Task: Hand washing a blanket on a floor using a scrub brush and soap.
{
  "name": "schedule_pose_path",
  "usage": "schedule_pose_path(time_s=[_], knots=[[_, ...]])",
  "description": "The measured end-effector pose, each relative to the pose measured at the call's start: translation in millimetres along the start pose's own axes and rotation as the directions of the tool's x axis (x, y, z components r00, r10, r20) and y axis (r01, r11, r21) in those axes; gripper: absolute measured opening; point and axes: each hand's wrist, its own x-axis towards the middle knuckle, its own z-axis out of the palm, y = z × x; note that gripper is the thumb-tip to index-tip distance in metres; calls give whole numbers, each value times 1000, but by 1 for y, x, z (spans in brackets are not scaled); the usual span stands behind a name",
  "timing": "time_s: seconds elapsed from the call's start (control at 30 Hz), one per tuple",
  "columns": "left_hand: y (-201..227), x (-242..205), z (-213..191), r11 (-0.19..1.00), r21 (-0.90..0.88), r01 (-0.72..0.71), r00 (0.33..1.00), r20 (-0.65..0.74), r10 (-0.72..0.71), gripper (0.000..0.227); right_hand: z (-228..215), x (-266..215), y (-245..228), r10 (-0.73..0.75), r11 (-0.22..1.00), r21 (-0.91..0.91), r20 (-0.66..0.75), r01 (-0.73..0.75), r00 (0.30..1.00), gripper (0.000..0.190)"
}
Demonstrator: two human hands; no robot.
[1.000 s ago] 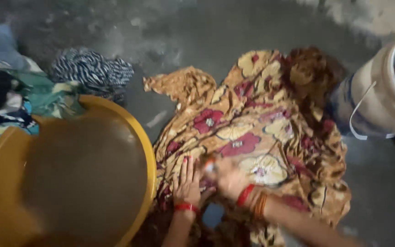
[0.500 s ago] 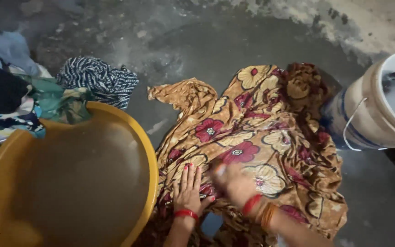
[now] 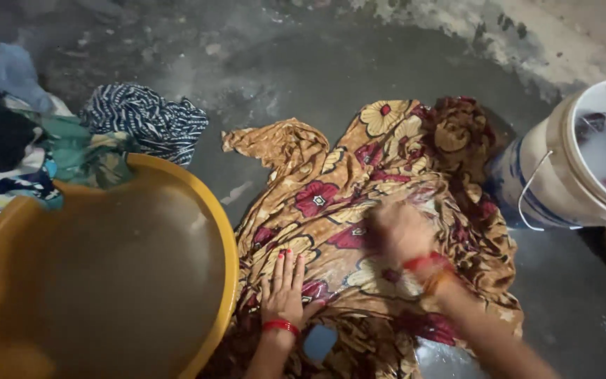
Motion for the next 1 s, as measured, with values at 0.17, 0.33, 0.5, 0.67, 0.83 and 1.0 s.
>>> schedule_pose_path(time_s=[0.17, 0.33, 0.5, 0.67, 0.83, 1.0], knots=[[-5, 3, 10, 999, 35, -21, 1000, -20, 22, 115, -66, -76, -85, -362, 786, 359, -392, 503, 846, 54], [-2, 1, 2, 999, 30, -13, 1000, -20, 13, 114, -43, 8, 36, -93, 922, 372, -48, 104, 994, 40], [-5, -5, 12, 1000, -11, -21, 1000, -17, 21, 114, 25, 18, 71, 75, 970, 239, -91, -52, 993, 45], [-10, 2, 17, 999, 15, -35, 998, -59, 35, 117, -137, -78, -49, -374, 866, 309, -127, 394, 919, 47], [-8, -2, 18, 998, 57, -35, 998, -56, 38, 114, -113, -68, 12, -232, 789, 575, -45, 215, 972, 48], [-1, 4, 0, 1000, -11, -4, 999, 38, 4, 112, -13, -27, 107, 100, 986, 131, 22, -102, 995, 49]])
